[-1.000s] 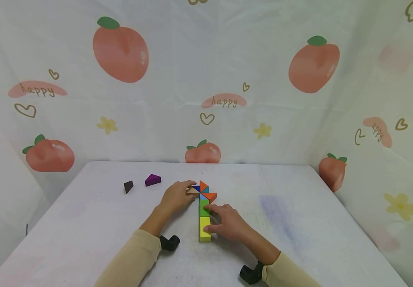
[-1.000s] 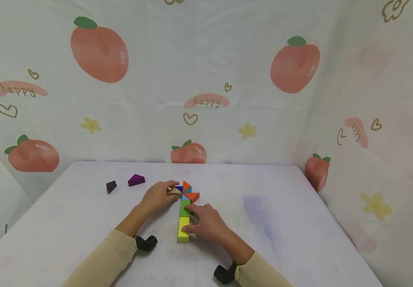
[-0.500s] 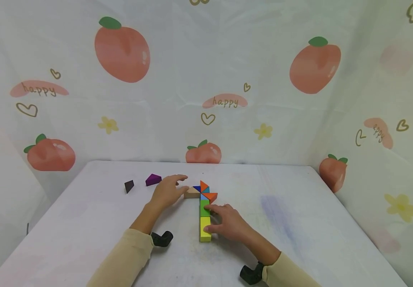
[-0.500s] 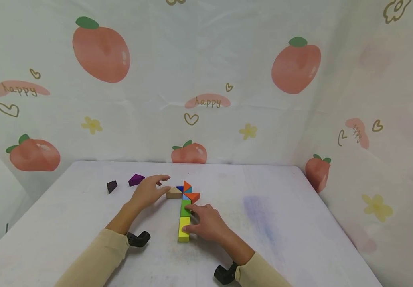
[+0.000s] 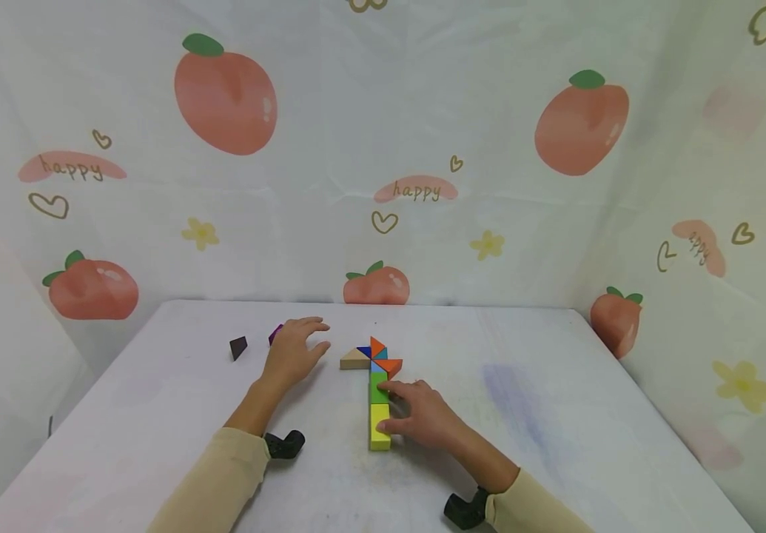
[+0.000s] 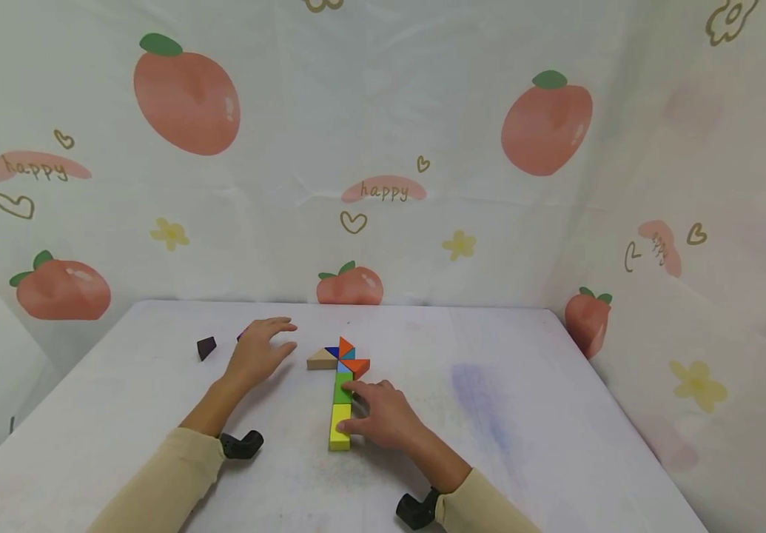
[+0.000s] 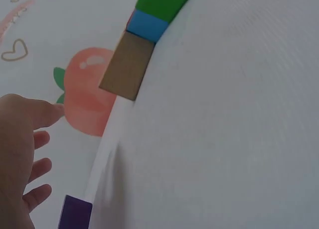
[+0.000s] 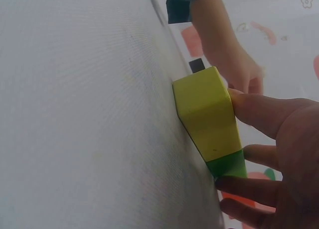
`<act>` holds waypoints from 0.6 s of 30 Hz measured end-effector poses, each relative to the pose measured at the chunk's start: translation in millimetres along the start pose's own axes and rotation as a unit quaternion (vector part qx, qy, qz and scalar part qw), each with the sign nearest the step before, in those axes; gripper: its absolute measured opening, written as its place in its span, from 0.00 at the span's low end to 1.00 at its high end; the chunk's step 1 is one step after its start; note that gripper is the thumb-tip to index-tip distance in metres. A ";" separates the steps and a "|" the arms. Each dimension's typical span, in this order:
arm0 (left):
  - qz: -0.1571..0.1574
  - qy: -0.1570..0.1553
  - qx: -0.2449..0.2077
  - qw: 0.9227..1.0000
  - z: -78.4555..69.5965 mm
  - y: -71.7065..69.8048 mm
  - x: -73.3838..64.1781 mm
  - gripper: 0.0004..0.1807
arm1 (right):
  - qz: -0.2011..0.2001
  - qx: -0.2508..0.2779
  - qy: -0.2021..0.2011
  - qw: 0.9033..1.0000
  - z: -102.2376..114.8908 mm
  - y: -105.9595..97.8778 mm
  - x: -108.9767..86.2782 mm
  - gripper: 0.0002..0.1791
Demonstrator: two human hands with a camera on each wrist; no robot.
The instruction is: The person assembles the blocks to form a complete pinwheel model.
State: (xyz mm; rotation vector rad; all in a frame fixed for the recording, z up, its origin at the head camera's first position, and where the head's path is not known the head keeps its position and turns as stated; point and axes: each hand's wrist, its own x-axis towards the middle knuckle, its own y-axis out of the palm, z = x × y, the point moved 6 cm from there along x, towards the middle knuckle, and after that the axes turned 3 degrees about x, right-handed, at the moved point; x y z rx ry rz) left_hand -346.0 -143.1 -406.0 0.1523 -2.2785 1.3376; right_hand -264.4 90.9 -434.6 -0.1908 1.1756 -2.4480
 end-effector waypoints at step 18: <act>-0.037 -0.014 0.024 0.999 44.3 -35.3 -14.9 0.16 | -0.005 -0.001 -0.006 1.000 1.1 -0.3 -0.9 0.36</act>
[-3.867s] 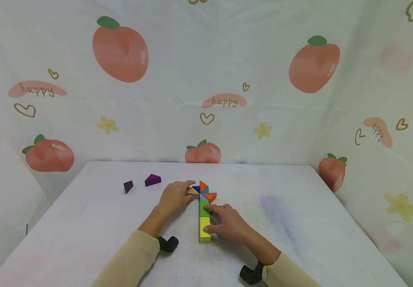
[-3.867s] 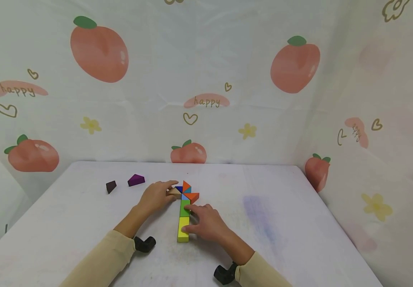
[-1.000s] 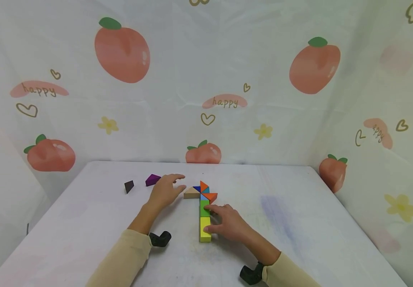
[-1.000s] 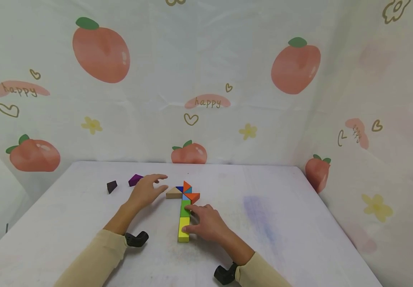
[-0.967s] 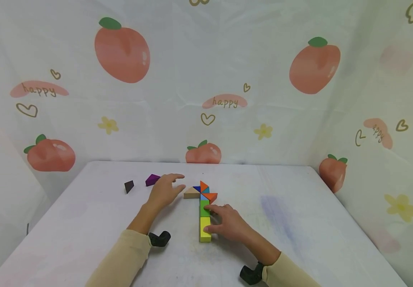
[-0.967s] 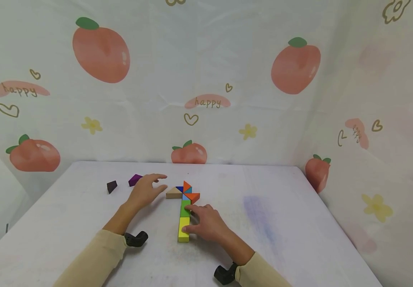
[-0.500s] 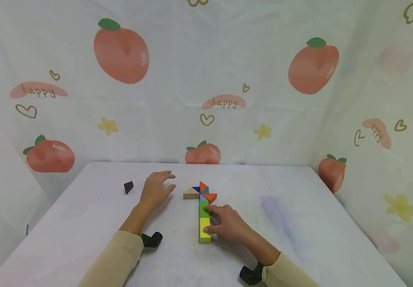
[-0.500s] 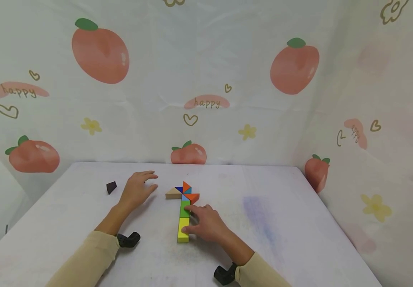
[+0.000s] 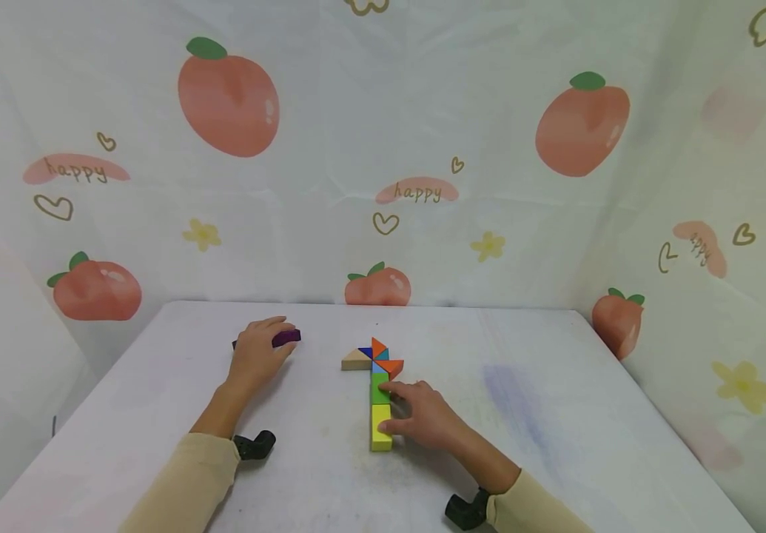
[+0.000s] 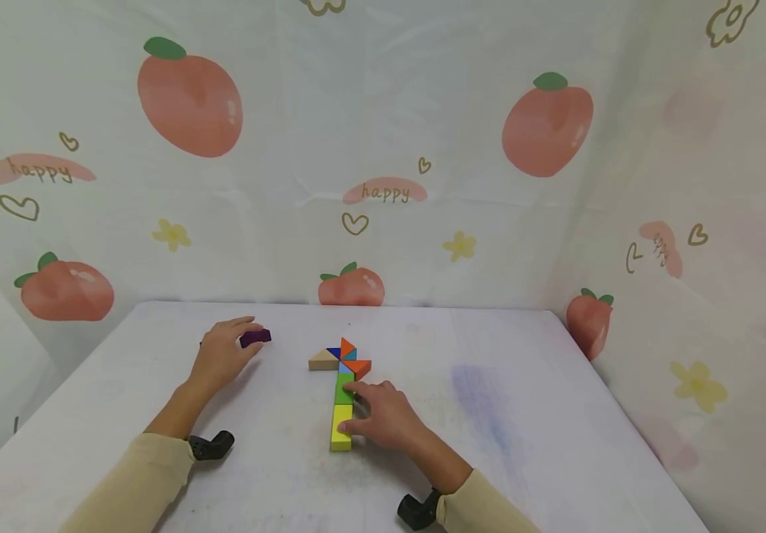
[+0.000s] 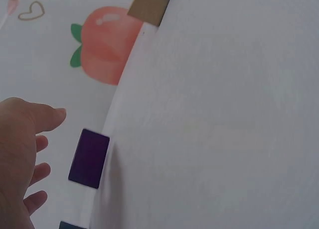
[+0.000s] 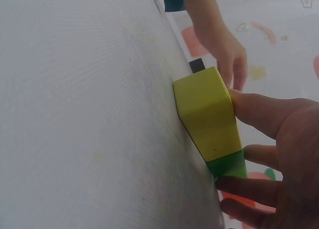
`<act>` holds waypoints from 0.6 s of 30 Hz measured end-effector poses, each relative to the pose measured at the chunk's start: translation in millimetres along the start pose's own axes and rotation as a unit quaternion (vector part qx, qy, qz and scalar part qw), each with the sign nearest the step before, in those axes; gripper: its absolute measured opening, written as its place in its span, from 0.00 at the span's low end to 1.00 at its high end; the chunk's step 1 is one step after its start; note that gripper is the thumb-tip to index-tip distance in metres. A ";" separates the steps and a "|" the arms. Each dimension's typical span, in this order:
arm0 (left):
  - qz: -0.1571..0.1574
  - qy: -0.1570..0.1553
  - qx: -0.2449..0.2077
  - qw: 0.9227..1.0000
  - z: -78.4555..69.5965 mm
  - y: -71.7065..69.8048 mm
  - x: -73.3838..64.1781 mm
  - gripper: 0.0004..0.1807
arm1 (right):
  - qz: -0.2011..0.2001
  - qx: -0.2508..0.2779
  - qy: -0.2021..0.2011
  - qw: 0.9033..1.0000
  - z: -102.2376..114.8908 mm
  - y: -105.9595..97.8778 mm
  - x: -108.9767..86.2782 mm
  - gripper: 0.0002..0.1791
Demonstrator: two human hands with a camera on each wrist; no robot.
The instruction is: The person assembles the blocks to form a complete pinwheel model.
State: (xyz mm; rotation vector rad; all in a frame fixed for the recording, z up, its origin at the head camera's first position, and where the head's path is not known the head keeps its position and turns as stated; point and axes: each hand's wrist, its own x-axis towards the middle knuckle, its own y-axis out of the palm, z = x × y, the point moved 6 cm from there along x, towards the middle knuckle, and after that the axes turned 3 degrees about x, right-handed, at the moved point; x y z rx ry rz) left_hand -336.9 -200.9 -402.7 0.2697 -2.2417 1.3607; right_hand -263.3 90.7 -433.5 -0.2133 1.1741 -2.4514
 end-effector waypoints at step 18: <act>0.013 -0.034 0.028 0.999 36.6 -16.5 -13.9 0.17 | 0.003 0.002 0.004 1.000 -0.8 0.4 0.2 0.36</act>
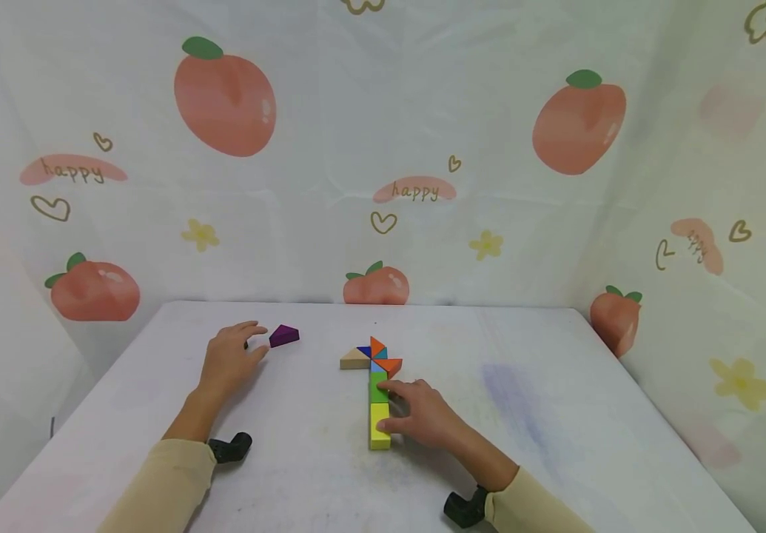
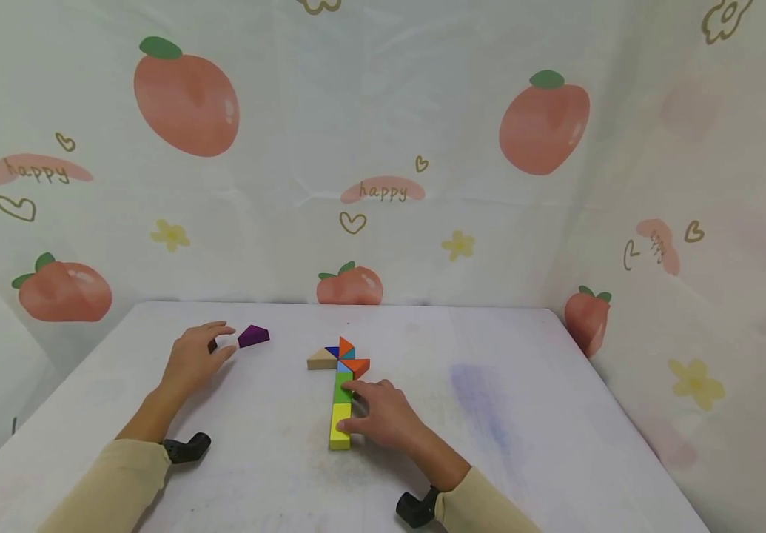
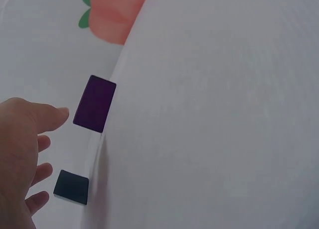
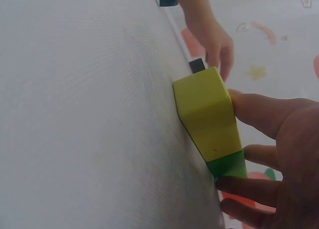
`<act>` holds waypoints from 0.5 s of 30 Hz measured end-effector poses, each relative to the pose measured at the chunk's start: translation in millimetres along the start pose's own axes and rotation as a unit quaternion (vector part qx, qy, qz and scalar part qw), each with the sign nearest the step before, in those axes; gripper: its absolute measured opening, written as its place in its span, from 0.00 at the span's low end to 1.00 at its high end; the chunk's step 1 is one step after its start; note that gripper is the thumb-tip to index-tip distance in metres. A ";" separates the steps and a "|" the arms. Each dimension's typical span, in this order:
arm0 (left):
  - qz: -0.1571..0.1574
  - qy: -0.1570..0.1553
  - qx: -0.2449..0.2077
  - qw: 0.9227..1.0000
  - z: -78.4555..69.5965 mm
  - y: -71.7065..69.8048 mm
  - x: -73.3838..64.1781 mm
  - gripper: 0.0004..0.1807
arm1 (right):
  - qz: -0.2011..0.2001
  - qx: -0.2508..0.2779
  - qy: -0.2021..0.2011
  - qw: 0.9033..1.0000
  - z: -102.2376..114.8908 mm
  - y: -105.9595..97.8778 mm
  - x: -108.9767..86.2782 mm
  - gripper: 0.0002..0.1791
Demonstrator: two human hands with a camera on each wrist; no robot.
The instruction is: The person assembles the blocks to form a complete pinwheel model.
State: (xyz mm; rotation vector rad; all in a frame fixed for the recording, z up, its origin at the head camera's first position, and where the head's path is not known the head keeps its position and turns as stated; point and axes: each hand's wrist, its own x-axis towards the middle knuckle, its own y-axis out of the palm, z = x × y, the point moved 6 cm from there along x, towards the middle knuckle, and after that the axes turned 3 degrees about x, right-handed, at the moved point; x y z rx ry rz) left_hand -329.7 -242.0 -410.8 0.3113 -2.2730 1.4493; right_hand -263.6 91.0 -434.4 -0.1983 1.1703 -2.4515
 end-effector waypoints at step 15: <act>0.087 -0.029 0.009 0.996 26.3 -1.5 -2.6 0.23 | -0.005 -0.005 0.010 1.000 -1.7 0.2 1.1 0.36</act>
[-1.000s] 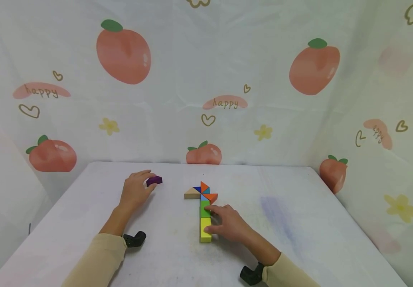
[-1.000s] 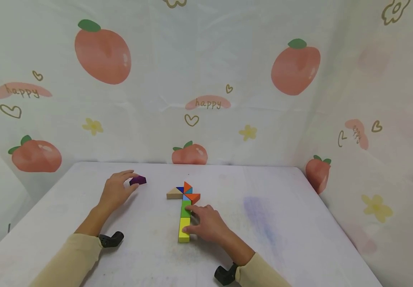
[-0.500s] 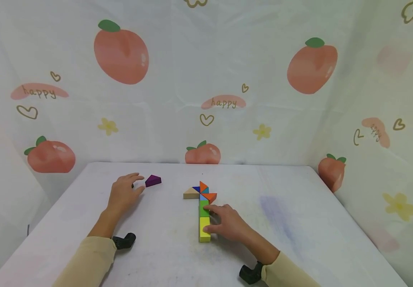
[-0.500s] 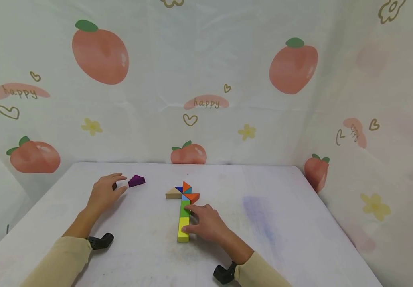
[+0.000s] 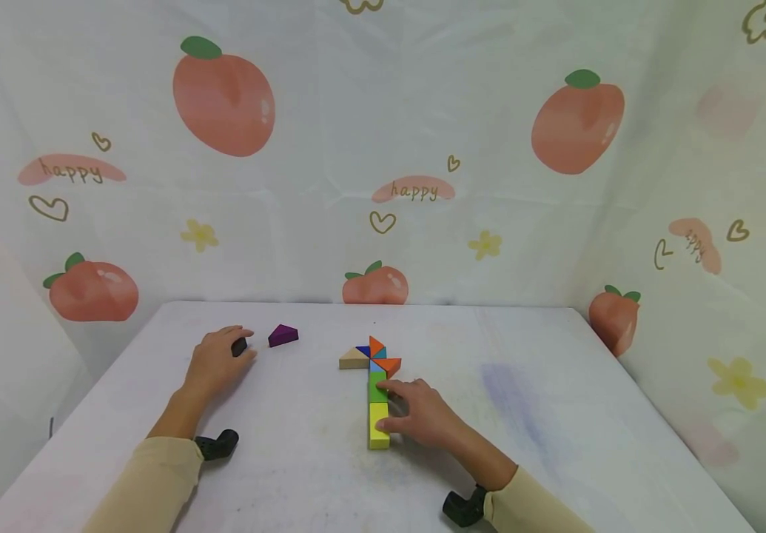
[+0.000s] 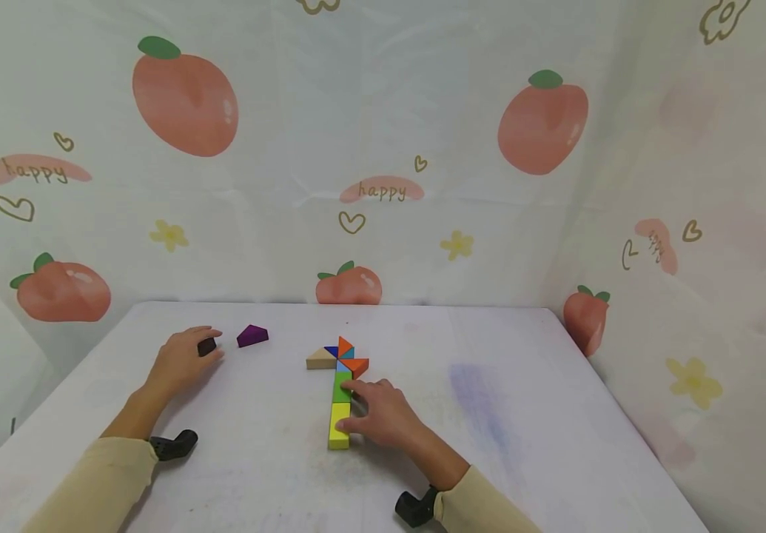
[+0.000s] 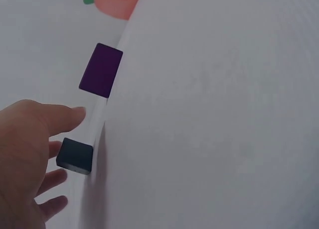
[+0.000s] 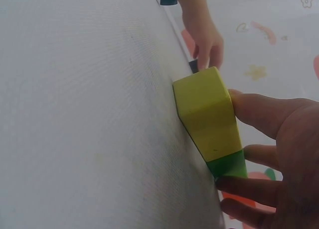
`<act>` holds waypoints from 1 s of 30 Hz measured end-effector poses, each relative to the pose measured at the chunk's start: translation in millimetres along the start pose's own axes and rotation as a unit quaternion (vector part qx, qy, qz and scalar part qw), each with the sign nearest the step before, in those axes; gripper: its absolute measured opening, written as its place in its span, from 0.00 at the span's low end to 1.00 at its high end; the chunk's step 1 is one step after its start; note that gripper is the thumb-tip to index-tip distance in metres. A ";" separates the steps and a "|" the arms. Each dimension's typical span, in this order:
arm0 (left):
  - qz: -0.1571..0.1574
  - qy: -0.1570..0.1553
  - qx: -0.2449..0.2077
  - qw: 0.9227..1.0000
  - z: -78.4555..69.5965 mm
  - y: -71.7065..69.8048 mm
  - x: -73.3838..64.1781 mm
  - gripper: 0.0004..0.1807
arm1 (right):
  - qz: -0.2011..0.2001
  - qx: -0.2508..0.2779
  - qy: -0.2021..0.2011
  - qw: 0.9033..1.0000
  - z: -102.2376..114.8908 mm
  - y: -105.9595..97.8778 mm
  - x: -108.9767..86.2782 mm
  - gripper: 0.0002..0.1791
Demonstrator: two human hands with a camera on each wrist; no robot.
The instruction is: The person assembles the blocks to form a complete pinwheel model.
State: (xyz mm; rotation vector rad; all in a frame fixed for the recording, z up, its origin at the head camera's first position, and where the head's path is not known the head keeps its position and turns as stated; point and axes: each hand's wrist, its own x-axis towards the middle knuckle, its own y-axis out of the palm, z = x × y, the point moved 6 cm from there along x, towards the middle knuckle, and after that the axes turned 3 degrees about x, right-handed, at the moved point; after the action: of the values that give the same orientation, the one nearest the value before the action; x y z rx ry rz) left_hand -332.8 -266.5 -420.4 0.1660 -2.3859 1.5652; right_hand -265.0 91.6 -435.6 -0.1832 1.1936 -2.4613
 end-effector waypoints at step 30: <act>0.052 -0.031 0.005 0.998 7.1 1.5 -1.2 0.22 | 0.005 0.000 -0.012 1.000 0.9 0.0 -0.5 0.36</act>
State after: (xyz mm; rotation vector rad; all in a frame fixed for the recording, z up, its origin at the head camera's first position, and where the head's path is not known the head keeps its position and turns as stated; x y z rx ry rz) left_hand -333.3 -272.5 -424.7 0.0967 -2.4713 1.6404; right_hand -264.3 91.1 -435.0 -0.2042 1.1817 -2.4432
